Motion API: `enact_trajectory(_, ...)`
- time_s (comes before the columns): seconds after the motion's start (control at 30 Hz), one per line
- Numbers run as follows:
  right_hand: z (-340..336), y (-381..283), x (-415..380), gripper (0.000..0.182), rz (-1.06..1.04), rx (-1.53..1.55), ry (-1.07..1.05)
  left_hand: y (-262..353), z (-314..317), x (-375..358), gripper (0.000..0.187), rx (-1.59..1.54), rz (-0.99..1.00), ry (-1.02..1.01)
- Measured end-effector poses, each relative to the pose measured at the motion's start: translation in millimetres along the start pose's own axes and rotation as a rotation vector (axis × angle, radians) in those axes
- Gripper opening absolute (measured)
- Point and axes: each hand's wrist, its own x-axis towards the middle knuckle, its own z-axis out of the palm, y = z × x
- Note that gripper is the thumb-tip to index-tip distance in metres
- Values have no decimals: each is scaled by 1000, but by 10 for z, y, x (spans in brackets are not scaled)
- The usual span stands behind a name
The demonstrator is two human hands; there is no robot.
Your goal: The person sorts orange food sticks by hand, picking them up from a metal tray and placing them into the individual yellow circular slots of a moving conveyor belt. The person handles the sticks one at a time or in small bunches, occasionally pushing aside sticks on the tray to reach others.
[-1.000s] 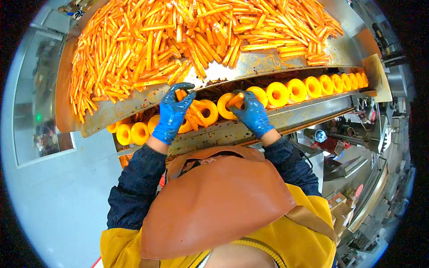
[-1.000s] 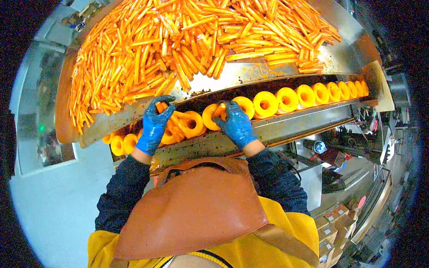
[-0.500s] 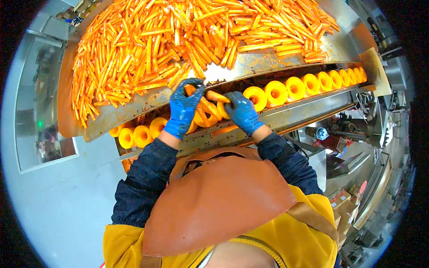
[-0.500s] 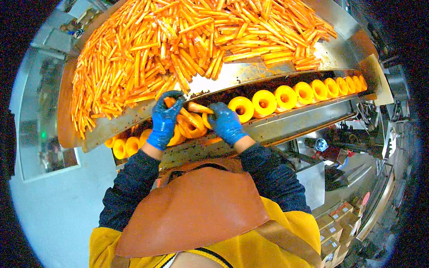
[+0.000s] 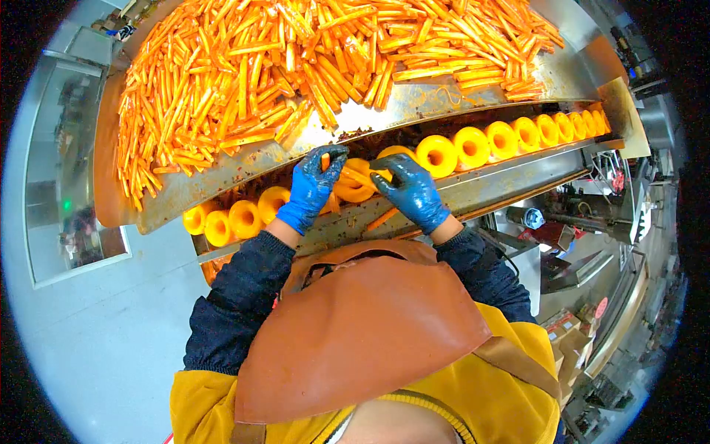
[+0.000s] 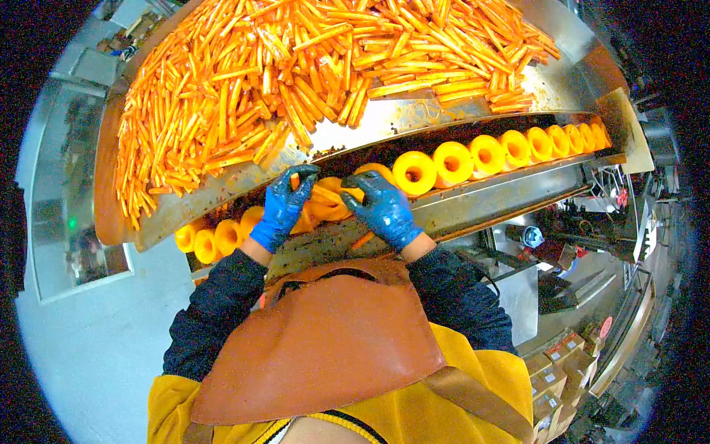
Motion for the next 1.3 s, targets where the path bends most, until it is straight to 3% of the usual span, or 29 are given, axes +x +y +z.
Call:
enact_trajectory(0.17, 134, 58, -17, 38, 52, -325, -240, 237, -6, 37, 14, -181, -170, 38)
enact_trajectory(0.3, 11, 73, -1, 34, 79, -243, -86, 390, -258, 26, 14, -286, -315, 166)
enact_trajectory(0.37, -108, 44, -25, 30, 181, 4, 108, 294, -335, -14, 14, -253, -292, 154)
enact_trajectory(0.43, -206, 47, -53, 25, 72, 63, 121, 163, -339, -56, 16, -157, -306, -29)
enact_trajectory(0.53, -225, 7, -201, 20, -44, -96, -422, 81, -318, -89, 19, -240, -349, -31)
enact_trajectory(0.57, -143, 76, -285, 20, -46, -96, -426, 100, -325, -100, 19, -328, -393, 6)
enact_trajectory(0.63, 87, 302, -478, 22, -8, -352, -845, 187, -431, -112, 19, -286, -416, 83)
enact_trajectory(0.73, 567, 599, -658, 25, 36, -401, -937, 165, -640, -162, 21, -352, -419, 127)
enact_trajectory(0.83, 998, 855, -794, 28, 1, -422, -836, 290, -645, -256, 21, -365, -551, -18)
enact_trajectory(0.87, 1271, 1186, -954, 29, -130, -428, -704, 60, -578, -309, 23, -492, -459, -87)
enact_trajectory(0.9, 1360, 1323, -1004, 29, -137, -426, -703, 16, -530, -346, 26, -427, -432, -151)
enact_trajectory(1.0, 1330, 1444, -1048, 27, 0, -319, -783, 82, -481, -362, 30, -456, -367, -89)
enact_trajectory(1.1, 760, 960, -773, 26, -80, -160, -777, 67, -695, -390, 32, -478, -385, 2)
enact_trajectory(1.17, 315, 429, -463, 27, 144, -208, -996, -4, -920, -421, 31, -404, -437, 75)
enact_trajectory(1.2, 220, 365, -480, 24, 49, -251, -847, -26, -1003, -436, 31, -409, -438, 87)
enact_trajectory(1.23, 97, 215, -411, 24, 40, -257, -855, -43, -1075, -449, 29, -372, -410, 150)
enact_trajectory(1.3, -105, -109, -244, 13, 72, 4, -548, -62, -1144, -472, 28, -339, -384, 225)
